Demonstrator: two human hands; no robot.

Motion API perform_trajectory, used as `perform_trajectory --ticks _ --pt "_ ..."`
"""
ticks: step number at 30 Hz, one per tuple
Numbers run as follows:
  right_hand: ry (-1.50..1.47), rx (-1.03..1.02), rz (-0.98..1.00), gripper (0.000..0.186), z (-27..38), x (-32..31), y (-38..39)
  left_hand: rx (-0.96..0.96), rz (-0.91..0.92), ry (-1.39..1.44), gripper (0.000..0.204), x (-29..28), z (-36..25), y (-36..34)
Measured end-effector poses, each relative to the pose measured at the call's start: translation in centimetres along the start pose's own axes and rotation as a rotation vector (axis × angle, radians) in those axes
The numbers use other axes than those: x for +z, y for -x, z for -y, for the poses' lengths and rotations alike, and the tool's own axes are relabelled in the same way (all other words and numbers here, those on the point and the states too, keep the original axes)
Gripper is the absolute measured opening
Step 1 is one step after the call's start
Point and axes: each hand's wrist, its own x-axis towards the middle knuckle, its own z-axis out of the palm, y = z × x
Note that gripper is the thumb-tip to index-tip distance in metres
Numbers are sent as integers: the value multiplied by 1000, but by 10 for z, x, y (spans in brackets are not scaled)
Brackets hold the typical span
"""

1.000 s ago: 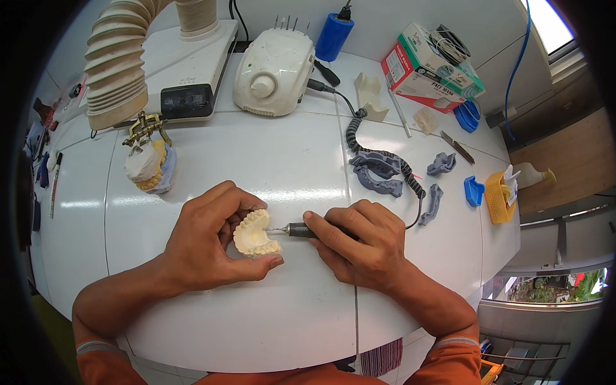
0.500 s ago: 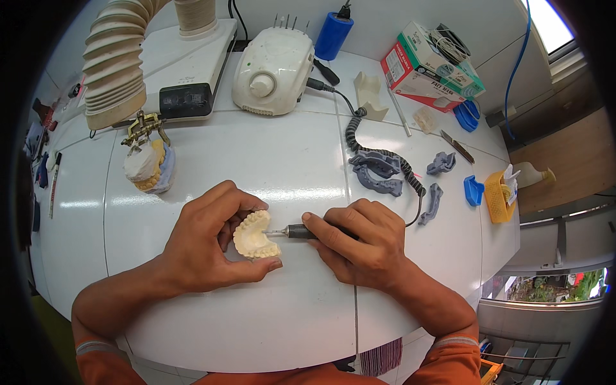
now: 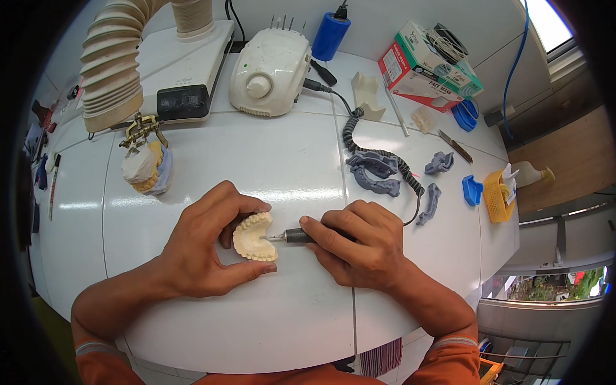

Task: Polishing a dental cast or denture framework with a handheld rotary tool.

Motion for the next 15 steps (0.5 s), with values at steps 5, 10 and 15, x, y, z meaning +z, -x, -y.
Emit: perform_trajectory --ticks 5,10,15 --pt "19 8 -17 49 -1 1 0 4 12 6 71 -2 -2 -1" --pt "10 7 -8 47 -1 2 1 -1 22 10 70 -2 -3 0" --pt "-15 -7 2 47 -1 1 1 4 33 7 70 -3 -4 1"
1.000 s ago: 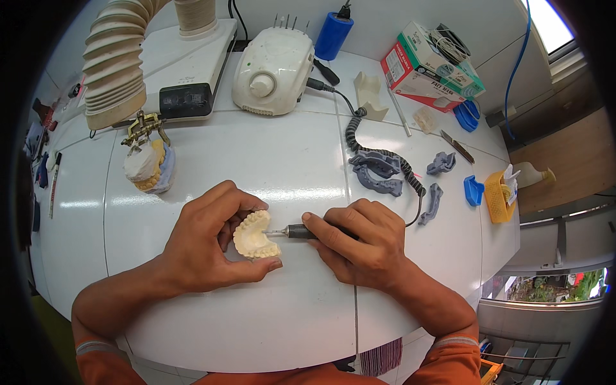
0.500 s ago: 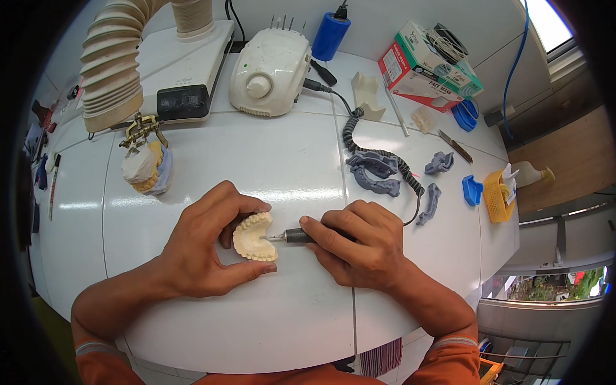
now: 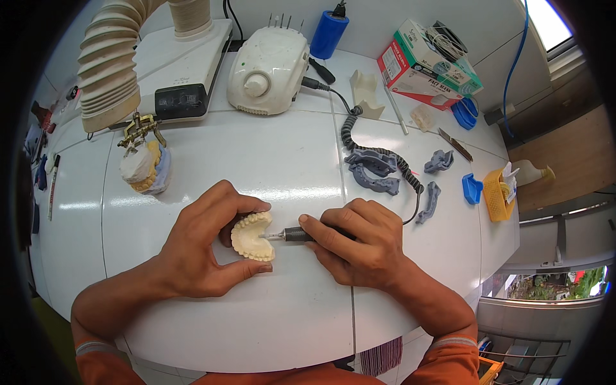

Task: Polishing a dental cast or denture framework with a handheld rotary tool.

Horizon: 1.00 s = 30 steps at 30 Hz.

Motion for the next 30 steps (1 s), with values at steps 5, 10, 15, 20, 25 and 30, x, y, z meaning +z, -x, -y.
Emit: perform_trajectory --ticks 5,10,15,20,25,30 --pt "-13 2 21 47 0 -4 -1 9 -2 -3 72 0 0 0" --pt "-50 -10 56 55 -2 -8 -1 31 6 -6 70 -1 -1 -1" --pt "-24 -3 43 54 -1 -7 -1 24 13 1 68 -1 -2 -1" --pt "-27 -6 42 54 -1 -7 -2 25 22 -21 68 -1 -1 -1" --pt "19 17 9 53 -1 -3 0 25 23 -18 69 -1 0 -1" --pt "-13 3 34 52 0 -6 -1 13 30 -3 70 -1 -1 -1"
